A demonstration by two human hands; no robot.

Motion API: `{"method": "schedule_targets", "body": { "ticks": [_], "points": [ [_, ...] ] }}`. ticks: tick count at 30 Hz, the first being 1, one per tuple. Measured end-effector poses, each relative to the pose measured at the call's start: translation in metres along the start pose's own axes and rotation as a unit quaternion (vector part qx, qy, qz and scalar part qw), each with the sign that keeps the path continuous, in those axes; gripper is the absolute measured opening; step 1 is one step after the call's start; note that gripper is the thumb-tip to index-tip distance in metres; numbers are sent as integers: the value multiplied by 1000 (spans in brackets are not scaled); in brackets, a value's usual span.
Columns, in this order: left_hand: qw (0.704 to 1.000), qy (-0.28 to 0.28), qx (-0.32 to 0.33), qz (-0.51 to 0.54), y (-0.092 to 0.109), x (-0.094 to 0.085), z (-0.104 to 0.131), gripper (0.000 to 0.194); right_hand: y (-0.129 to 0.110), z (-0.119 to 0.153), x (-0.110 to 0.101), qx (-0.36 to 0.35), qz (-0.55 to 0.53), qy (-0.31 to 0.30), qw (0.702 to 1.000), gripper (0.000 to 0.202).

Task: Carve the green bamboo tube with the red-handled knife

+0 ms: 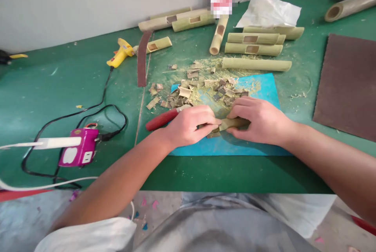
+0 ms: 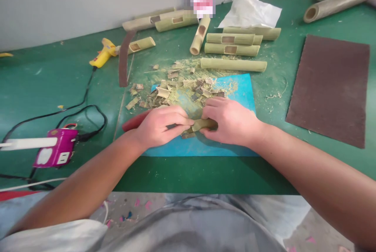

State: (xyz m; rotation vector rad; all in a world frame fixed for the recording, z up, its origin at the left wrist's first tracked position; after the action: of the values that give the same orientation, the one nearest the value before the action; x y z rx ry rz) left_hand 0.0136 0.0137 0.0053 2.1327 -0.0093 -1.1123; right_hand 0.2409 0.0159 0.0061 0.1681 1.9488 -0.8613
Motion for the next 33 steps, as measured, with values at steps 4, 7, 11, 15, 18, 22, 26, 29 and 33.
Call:
{"method": "schedule_targets", "body": {
  "ticks": [4, 7, 11, 15, 18, 22, 26, 29, 33],
  "points": [
    [1000, -12, -4, 3, 0, -1, -1, 12, 0, 0, 1, -3, 13, 5, 1000, 7],
    [1000, -16, -15, 6, 1, -2, -1, 12, 0, 0, 0, 3, 6, -2, 1000, 7],
    [1000, -18, -7, -10, 1, -2, -2, 13, -1, 0, -1, 9, 3, -11, 1000, 6],
    [1000, -20, -4, -4, 4, -2, -1, 13, -1, 0, 0, 15, -4, -14, 1000, 6],
    [1000, -20, -10, -14, 7, -2, 0, 11, 0, 1, 0, 11, 0, -15, 1000, 7],
    [1000, -24, 3, -18, 8, -1, 1, 12, -1, 0, -1, 12, 0, -14, 1000, 7],
    [999, -25, 10, -42, 7, -2, 0, 12, -1, -1, -2, 15, 0, -19, 1000, 6],
    [998, -40, 18, -55, 8, -2, -1, 15, -2, -2, -2, 14, -2, -16, 1000, 5],
    [999, -33, 3, -42, 11, -4, -1, 15, -1, -2, -1, 10, -6, -17, 1000, 7]
  ]
}}
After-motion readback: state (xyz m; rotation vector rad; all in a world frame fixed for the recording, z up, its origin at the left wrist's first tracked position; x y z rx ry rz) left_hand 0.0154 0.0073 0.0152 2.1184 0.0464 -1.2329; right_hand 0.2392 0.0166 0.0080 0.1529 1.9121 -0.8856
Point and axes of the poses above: each hand's wrist, its own z-axis away from the middle knuckle, its own x-axis out of the palm, y = z × x, the point moved 1 cm from there along -z, towards the middle knuckle, and after that the axes turned 1 degree about -y, right-handed, at the moved point
